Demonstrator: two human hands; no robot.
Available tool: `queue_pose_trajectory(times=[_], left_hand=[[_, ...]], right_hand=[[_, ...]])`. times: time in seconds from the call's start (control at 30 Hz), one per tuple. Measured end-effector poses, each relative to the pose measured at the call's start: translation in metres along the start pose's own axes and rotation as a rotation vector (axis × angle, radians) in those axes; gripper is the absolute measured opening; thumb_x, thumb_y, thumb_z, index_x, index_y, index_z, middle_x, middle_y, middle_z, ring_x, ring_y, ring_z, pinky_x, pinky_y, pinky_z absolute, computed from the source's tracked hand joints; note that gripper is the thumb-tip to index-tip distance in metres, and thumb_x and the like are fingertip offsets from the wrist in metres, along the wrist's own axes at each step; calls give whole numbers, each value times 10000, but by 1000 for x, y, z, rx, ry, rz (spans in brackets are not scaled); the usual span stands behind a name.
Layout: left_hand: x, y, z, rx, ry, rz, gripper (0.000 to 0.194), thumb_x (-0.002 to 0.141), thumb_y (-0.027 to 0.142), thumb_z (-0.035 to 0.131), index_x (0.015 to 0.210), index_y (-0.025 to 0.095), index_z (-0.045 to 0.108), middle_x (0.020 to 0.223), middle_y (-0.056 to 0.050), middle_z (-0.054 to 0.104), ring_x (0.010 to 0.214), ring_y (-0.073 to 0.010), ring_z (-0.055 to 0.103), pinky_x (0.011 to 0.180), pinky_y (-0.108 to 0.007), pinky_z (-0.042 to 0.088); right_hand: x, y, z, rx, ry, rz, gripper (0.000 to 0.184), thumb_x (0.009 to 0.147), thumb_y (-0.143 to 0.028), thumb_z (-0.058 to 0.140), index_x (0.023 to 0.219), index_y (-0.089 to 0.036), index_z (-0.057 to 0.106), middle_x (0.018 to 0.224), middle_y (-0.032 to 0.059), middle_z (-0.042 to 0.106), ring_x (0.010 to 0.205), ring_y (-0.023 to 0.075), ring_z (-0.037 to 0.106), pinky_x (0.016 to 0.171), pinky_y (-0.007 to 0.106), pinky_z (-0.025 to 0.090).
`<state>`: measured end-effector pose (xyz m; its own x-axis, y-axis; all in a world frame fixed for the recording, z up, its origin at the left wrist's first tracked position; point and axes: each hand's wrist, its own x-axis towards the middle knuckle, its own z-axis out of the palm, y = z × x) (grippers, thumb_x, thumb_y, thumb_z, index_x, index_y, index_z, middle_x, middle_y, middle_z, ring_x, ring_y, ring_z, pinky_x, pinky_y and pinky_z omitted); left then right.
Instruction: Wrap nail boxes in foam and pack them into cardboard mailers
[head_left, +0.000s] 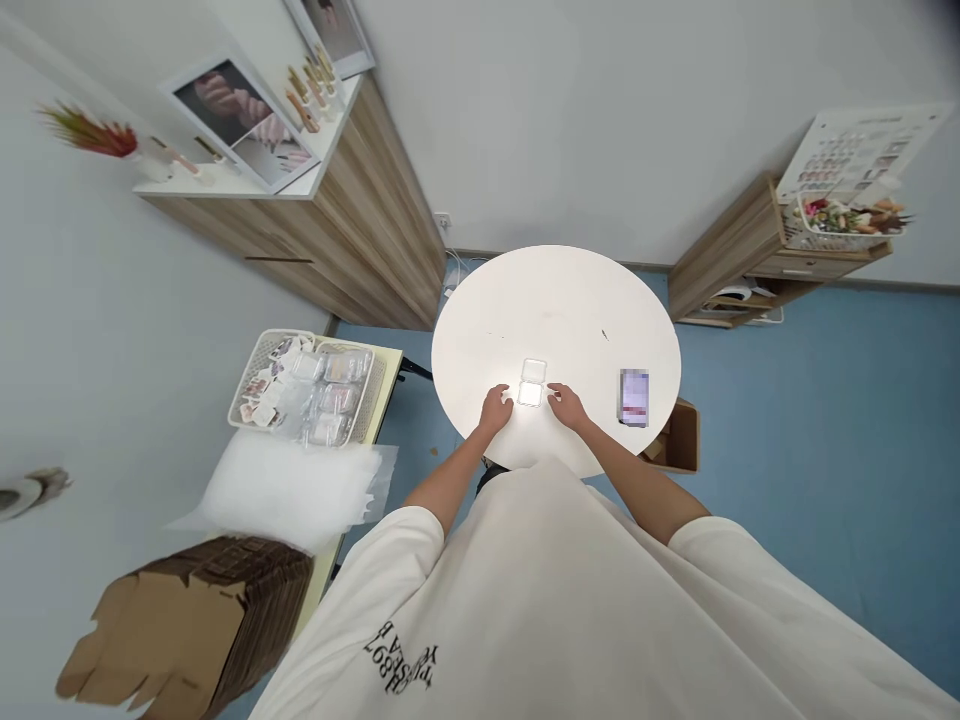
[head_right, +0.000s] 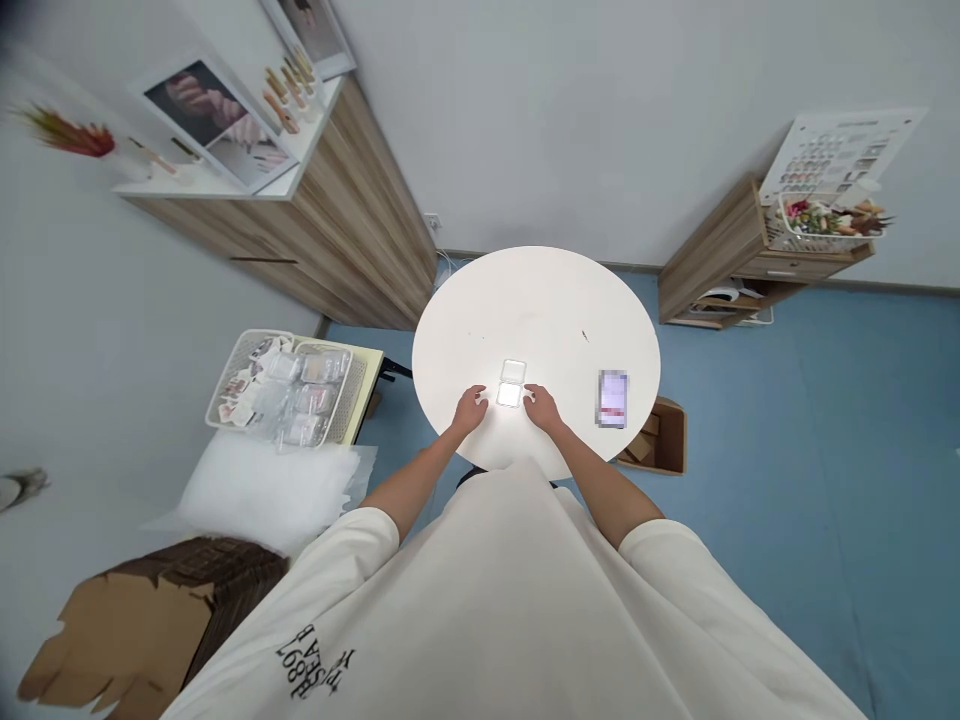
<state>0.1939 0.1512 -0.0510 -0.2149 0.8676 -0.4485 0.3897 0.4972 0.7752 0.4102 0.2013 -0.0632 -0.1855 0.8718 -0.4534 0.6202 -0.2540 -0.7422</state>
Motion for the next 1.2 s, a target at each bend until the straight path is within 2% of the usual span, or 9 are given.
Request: queue_pose_trajectory(times=[0.13,0.27,0.4,0.53,0.73,1.0,1.1,1.2], left_hand=[[-20,-2,-13,25,57,28,442,927,174,519,1366,204,557,1479,-119,535,1347,-260,523,1112,-393,446],[-32,-7,-36,65,130,83,435,939,166,498,1369,178,559,1450,-130,562,1337,-257,533,1137,-401,429],[-38,-14,-68,48,217,115,424,954,188,496,1374,199,558,1450,-118,569,1338,-257,541,1129,-411,443],[-49,-25,-110,2,307,130,406,963,211,507,1365,218,565,1442,-117,580,1329,-260,555,1103,-420,469],[-68,-57,-191,-14,393,245,373,959,209,511,1323,214,592,1368,-120,630,1276,-259,597,1084,-429,486],[-74,-118,-330,-85,570,349,345,917,133,526,1236,207,633,1261,-96,678,1174,-214,650,1032,-391,524],[-74,-144,-378,-111,620,334,341,912,122,529,1223,208,638,1247,-95,683,1152,-211,656,1013,-387,532],[-73,-170,-418,-144,678,315,335,916,126,520,1219,205,638,1244,-98,681,1147,-209,652,989,-376,541]], right_hand=[[4,-17,7,-7,-43,-86,435,926,-262,482,1335,-207,618,1418,100,584,1238,241,595,1066,392,485],[4,-44,23,0,-88,-184,401,909,-266,491,1273,-233,654,1376,85,611,1197,238,614,1050,400,494],[4,-82,48,-3,-126,-285,378,893,-269,500,1227,-248,676,1346,78,632,1155,233,631,1032,416,506],[3,-125,86,-22,-161,-382,365,893,-264,493,1204,-241,682,1316,74,652,1122,221,644,1042,422,501],[-2,-193,170,-30,-214,-509,337,887,-234,501,1159,-240,701,1273,71,682,1087,219,665,1040,430,507],[-12,-292,298,-35,-233,-644,304,879,-226,524,1112,-233,719,1205,72,701,1035,220,672,1023,433,514],[-14,-324,333,-31,-252,-698,316,884,-238,514,1131,-234,712,1220,78,687,1036,221,666,995,426,526],[-12,-350,360,-45,-275,-738,324,885,-241,506,1138,-238,707,1228,81,679,1054,223,654,974,416,533]])
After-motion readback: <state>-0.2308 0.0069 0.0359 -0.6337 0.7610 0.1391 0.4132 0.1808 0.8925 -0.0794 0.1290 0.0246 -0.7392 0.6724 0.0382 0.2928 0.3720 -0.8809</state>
